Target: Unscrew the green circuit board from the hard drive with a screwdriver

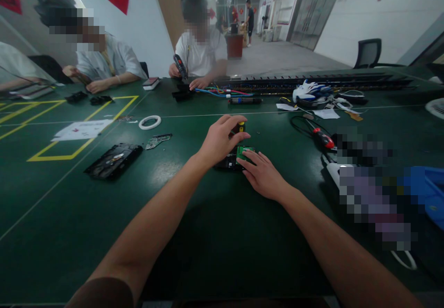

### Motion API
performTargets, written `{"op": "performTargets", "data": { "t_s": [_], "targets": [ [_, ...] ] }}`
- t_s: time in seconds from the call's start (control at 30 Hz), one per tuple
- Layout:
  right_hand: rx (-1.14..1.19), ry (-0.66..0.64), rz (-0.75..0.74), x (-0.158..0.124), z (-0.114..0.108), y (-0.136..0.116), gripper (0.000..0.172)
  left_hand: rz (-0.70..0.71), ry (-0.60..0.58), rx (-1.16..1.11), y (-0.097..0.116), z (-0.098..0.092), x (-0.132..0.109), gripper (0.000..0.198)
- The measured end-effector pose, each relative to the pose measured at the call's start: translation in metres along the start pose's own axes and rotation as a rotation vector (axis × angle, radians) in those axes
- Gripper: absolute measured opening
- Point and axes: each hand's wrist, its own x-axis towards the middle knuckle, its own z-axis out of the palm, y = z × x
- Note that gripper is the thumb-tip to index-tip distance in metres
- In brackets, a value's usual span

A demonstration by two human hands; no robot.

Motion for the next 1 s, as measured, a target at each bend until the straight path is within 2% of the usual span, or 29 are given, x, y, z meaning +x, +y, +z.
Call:
{"op": "performTargets", "data": {
  "t_s": [0.23, 0.67, 1.0],
  "targets": [
    [-0.011, -0.016, 0.003, -0.0003, -0.0024, -0.0016, 0.046, -0.023, 0.06, -0.012, -0.0048, 0.0052, -0.0017, 0.031],
    [-0.001, 0.004, 0.008, -0.0001, -0.0015, -0.0011, 0.046, -0.037, 0.038, 0.01, -0.0021, 0.001, -0.0004, 0.035],
    [0.004, -0.001, 0.005, -0.0006, -0.0003, 0.0001, 0.047, -0.024, -0.056, -0.027, -0.0013, -0.0031, 0.0005, 0.044]
  ]
}}
